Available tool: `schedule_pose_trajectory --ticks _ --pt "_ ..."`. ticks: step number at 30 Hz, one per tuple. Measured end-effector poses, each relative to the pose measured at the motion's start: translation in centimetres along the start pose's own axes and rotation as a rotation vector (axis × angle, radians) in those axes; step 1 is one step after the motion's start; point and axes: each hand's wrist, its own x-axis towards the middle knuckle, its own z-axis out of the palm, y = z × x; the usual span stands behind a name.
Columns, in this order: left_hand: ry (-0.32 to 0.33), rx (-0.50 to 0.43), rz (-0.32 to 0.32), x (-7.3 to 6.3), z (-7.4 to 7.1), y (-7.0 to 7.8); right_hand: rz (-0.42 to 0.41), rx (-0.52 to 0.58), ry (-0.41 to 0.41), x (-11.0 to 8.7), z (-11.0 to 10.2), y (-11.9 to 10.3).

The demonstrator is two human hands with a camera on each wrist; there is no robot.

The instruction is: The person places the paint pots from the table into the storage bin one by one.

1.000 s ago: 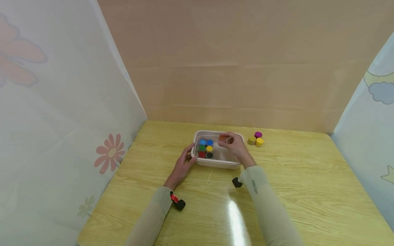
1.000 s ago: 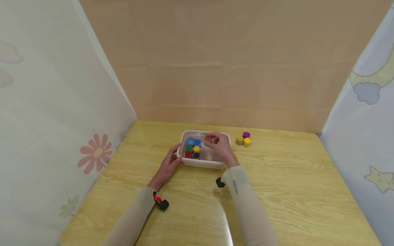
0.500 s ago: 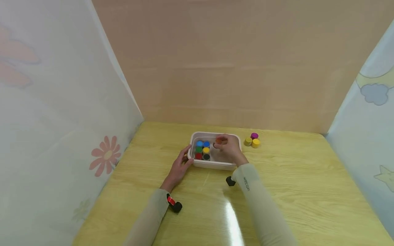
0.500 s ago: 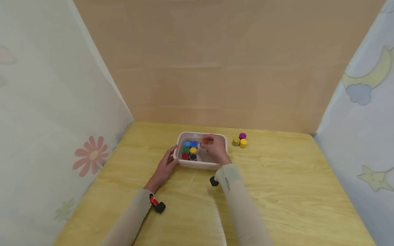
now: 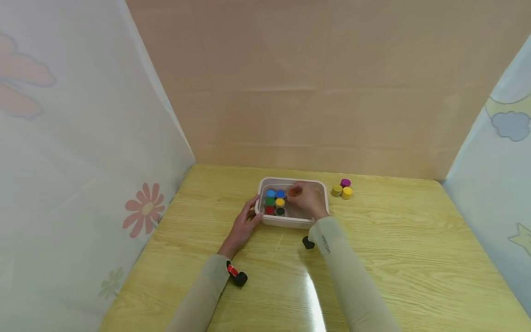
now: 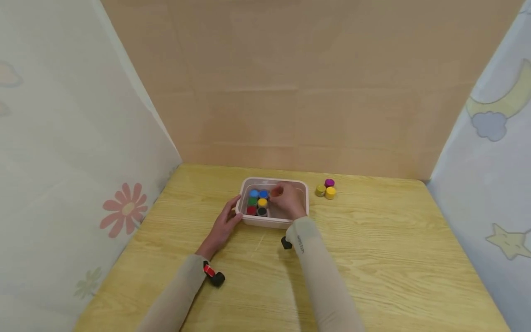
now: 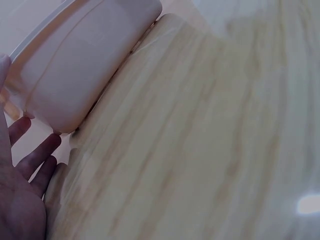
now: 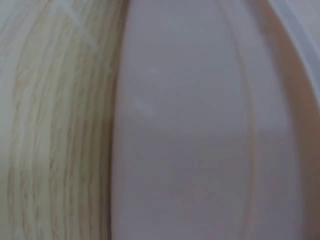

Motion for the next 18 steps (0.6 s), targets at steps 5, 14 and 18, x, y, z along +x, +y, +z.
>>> schedule_pose_trajectory --ticks 5,14,18 --pt "0.043 -0.008 0.025 0.6 0.5 -2.2 -0.011 -0.034 -0.006 0.1 0.2 0.4" --pt "0.060 0.007 0.046 0.4 0.6 -1.9 -0.018 -0.061 -0.036 0.3 0.3 0.5" --pt "0.056 0.007 0.040 0.4 0.6 -1.8 -0.028 -0.061 -0.046 0.4 0.4 0.6"
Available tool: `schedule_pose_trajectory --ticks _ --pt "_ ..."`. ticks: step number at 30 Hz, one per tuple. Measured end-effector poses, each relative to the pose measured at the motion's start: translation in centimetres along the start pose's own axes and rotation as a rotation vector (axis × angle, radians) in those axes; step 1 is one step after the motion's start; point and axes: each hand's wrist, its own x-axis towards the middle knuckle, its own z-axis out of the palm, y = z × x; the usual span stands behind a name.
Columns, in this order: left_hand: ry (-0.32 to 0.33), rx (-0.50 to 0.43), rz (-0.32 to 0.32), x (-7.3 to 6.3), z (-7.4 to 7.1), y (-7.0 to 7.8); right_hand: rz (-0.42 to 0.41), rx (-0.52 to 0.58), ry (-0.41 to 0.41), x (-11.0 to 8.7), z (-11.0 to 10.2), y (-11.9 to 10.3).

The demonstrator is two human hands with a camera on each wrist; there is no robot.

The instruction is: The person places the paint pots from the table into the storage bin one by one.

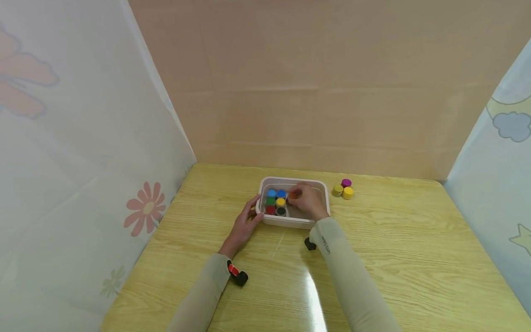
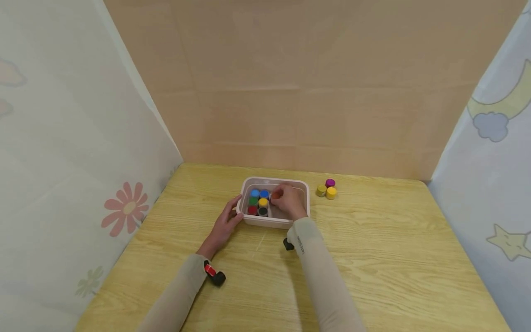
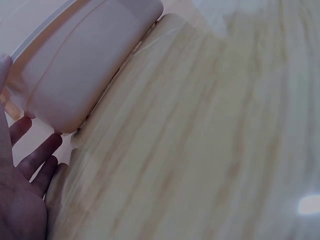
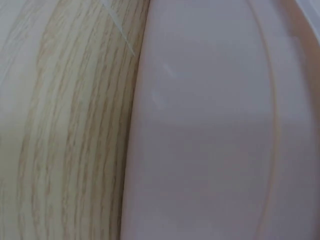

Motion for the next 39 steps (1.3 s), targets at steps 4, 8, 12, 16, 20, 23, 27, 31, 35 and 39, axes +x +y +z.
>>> schedule_pose_trajectory --ticks 4,8,12,16,20,23,27,31,35,39 --pt "-0.003 -0.005 -0.015 0.0 0.0 -0.1 -0.010 -0.005 -0.011 0.1 0.1 0.1" --pt "0.000 -0.004 -0.016 0.1 0.0 -0.3 -0.006 -0.017 -0.010 0.2 0.2 0.1" --pt "-0.001 -0.003 -0.009 0.2 -0.1 -0.4 0.015 -0.026 -0.009 0.1 0.2 0.0" --pt "0.001 -0.006 -0.024 0.2 -0.1 -0.4 0.032 -0.014 -0.020 0.0 0.0 -0.1" --pt "0.005 -0.018 -0.035 0.2 0.0 -0.3 0.034 -0.015 -0.028 -0.1 -0.2 -0.2" --pt "0.004 -0.026 -0.045 0.2 0.0 -0.2 0.037 -0.022 -0.023 -0.2 -0.4 -0.1" --pt "-0.009 -0.029 -0.058 0.2 0.1 -0.2 0.047 -0.004 -0.017 -0.4 -0.7 -0.2" --pt "-0.038 -0.011 -0.066 0.2 -0.1 0.6 0.035 0.040 -0.036 -0.5 -1.1 -0.6" --pt "-0.076 0.012 -0.047 -0.2 -0.7 2.5 -0.004 0.071 -0.062 -0.8 -2.0 -1.0" --pt "-0.069 0.007 -0.026 -0.6 -0.7 3.4 -0.047 0.089 -0.054 -1.4 -3.4 -1.2"
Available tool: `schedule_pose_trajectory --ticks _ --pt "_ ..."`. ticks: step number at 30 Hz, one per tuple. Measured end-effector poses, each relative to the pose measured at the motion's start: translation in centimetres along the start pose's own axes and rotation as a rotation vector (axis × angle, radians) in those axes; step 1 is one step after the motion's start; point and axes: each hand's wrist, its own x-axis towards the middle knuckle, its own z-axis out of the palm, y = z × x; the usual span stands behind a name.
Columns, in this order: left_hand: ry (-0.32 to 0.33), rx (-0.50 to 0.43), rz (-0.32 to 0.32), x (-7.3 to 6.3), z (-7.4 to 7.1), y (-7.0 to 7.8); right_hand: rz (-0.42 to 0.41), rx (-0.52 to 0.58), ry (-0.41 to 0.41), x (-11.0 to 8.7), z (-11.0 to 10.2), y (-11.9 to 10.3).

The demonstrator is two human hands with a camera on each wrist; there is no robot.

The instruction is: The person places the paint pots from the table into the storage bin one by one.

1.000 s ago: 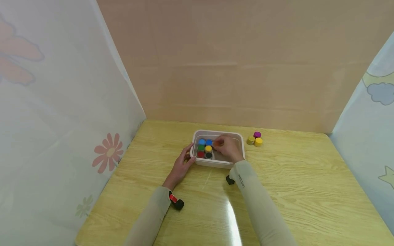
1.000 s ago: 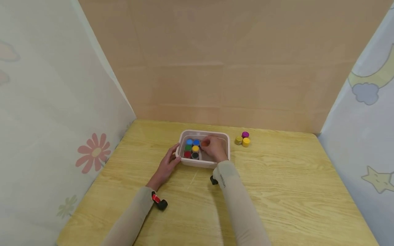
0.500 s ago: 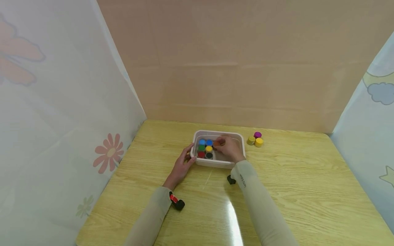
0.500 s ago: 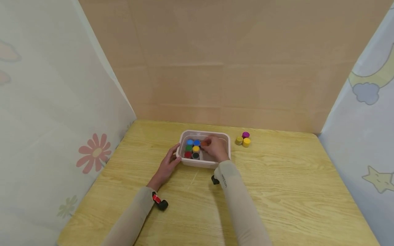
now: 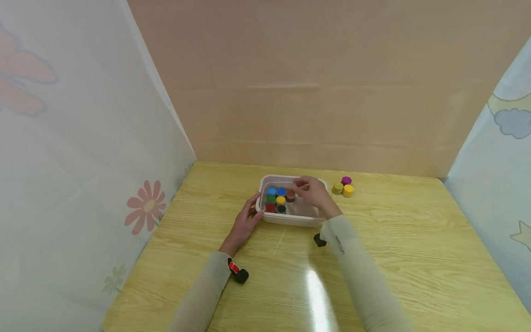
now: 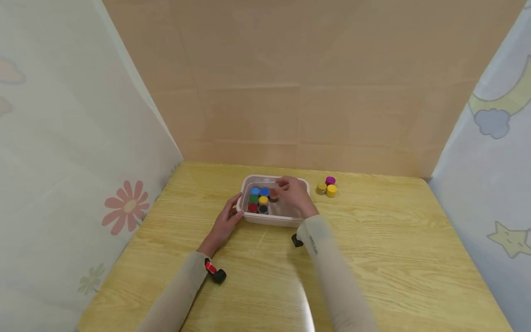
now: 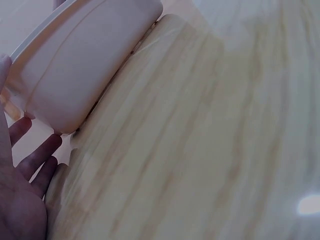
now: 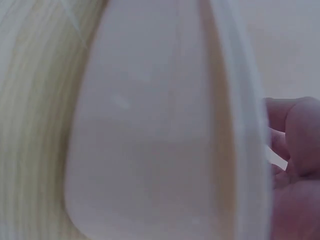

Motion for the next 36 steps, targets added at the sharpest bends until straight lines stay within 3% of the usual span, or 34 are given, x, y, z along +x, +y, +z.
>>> schedule_pose_trajectory --ticks 4,8,11,16,24,36 --pt "0.002 -0.026 -0.023 0.0 0.0 0.0 -0.022 0.019 0.041 -0.4 -1.6 0.0" --pt "0.013 -0.022 -0.055 0.5 0.1 -2.0 -0.017 0.034 0.089 -0.7 -3.1 0.6" --pt "0.044 -0.014 -0.043 0.9 0.3 -3.5 -0.022 0.048 0.138 -0.9 -4.2 1.3" --pt "0.076 -0.012 -0.014 0.8 0.4 -3.7 -0.021 0.090 0.216 -1.2 -5.6 3.0" --pt "0.073 0.001 -0.016 0.7 0.4 -3.7 0.040 0.118 0.295 -1.8 -6.2 6.6" --pt "0.071 0.001 0.006 0.8 0.3 -3.8 0.074 0.129 0.314 -1.9 -5.3 9.6"
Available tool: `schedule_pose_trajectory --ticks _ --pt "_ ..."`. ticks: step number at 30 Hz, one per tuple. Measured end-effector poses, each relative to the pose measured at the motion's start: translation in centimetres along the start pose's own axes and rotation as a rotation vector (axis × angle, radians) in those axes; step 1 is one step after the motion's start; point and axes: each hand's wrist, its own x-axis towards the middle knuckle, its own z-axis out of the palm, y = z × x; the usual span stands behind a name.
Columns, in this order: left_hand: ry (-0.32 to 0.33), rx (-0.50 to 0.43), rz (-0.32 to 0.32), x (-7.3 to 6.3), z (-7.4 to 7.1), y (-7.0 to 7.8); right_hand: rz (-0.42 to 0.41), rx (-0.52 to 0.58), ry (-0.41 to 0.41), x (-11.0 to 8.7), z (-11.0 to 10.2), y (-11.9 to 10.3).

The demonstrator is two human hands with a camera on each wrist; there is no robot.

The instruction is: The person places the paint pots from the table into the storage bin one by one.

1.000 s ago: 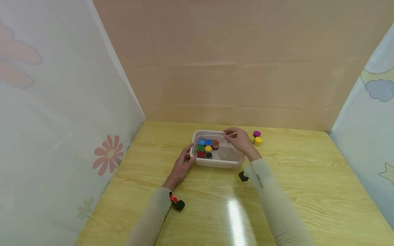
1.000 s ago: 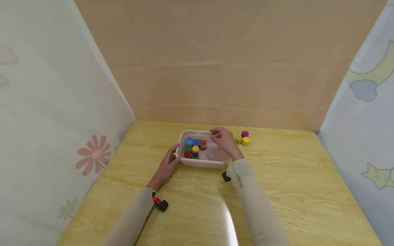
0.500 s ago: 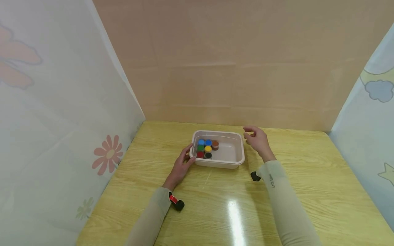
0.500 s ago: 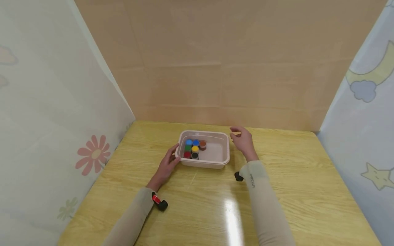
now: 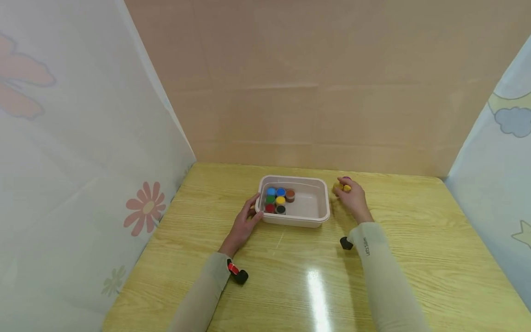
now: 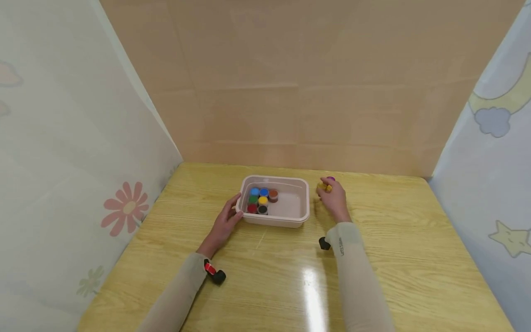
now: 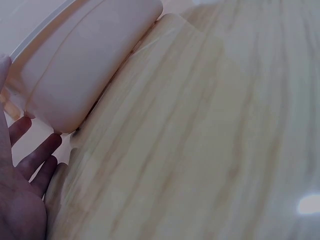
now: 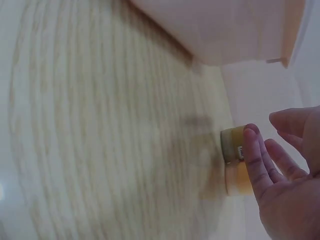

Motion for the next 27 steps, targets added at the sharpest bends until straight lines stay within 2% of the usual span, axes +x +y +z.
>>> schedule_pose_trajectory --ticks 6,11,19,21,27 --pt "-0.002 0.001 0.001 0.0 0.0 0.0 0.037 -0.053 -0.021 0.5 0.3 0.7" --pt "-0.008 -0.020 0.007 0.1 -0.1 -0.1 -0.024 -0.152 -0.004 0.6 0.8 1.0" --pt "-0.029 -0.017 -0.010 0.2 -0.2 0.1 -0.055 -0.140 -0.006 0.4 1.3 1.2" --pt "-0.044 -0.011 -0.020 0.3 -0.3 0.4 -0.057 -0.159 0.001 0.3 1.3 1.2" --pt "-0.092 0.013 -0.016 -0.5 -1.0 3.4 -0.056 -0.206 -0.007 0.3 1.4 1.3"
